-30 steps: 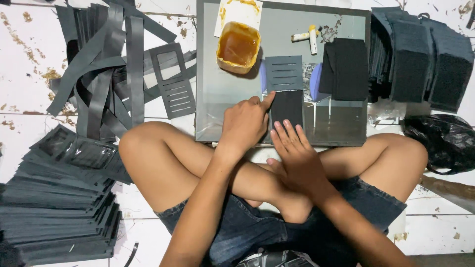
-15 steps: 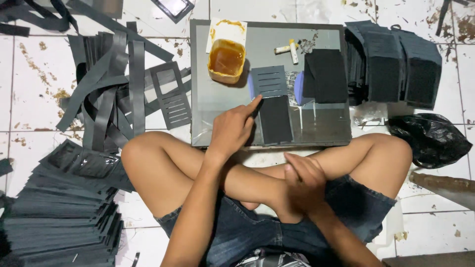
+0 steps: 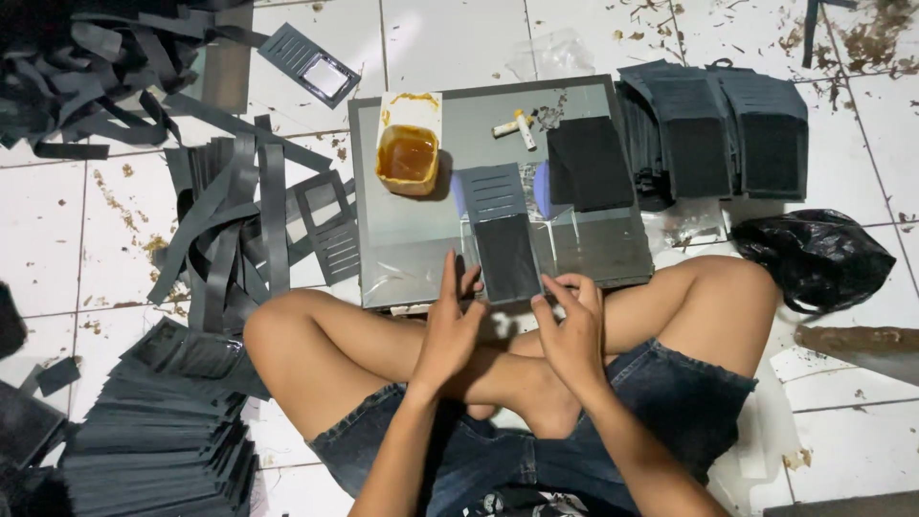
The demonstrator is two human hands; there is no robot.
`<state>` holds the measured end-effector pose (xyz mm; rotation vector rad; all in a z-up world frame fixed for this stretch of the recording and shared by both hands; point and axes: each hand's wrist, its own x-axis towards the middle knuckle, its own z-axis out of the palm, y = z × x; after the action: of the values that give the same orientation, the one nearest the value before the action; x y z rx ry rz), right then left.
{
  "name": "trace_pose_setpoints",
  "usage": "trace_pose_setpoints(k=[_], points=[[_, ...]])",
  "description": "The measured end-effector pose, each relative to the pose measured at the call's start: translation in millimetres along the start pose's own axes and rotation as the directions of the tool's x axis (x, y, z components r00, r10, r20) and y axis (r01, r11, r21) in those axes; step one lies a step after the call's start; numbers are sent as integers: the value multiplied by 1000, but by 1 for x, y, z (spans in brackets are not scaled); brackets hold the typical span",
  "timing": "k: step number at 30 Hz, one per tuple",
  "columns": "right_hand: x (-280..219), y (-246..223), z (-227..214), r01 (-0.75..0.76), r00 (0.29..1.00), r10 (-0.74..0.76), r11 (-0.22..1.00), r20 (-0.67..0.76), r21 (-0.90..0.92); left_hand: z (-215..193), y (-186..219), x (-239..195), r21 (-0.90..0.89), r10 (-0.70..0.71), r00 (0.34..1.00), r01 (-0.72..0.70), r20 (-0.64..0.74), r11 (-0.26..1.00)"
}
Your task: The person sits on the floor with a board on their lap, dips a small applicator into a container of glue, spreads glue onto black fabric pieces, and presses the glued fabric onto plastic frames, setting finished pieces aside in stacks.
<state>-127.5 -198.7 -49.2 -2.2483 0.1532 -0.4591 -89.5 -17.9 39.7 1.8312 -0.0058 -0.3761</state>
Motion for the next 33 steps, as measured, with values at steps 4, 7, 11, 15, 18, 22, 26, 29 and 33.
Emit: trace_pose_setpoints(k=[4, 7, 11, 15, 18, 22, 26, 29, 33], points=[[-13, 9, -2, -439, 897, 414, 800, 153, 410, 18, -51, -4, -285, -166, 984, 144, -57, 948], [-22, 2, -6, -631, 723, 607, 388, 329, 672, 30, -63, -16, -444, -192, 980, 155, -41, 883], [-24, -1, -9, -674, 648, 572, 125, 502, 728, 41, -68, -25, -497, -206, 977, 153, -55, 854], [-25, 9, -20, -654, 711, 447, 136, 543, 745, 43, -77, -21, -601, -241, 966, 137, -95, 787], [-22, -9, -40, -631, 747, 420, 202, 515, 749, 47, -74, -20, -666, -252, 966, 151, -57, 731], [-21, -8, -67, -615, 771, 408, 275, 489, 739, 51, -70, -16, -644, -240, 969, 145, -62, 751], [-4, -18, -105, -519, 852, 285, 353, 439, 778, 49, -48, -13, -479, -218, 968, 134, -123, 868], [15, -16, -130, -441, 895, 242, 361, 374, 822, 47, -48, -5, -380, -160, 976, 94, -146, 920], [41, 9, -148, -275, 955, 190, 290, 227, 917, 41, -51, 7, -280, -120, 975, 64, -186, 958]])
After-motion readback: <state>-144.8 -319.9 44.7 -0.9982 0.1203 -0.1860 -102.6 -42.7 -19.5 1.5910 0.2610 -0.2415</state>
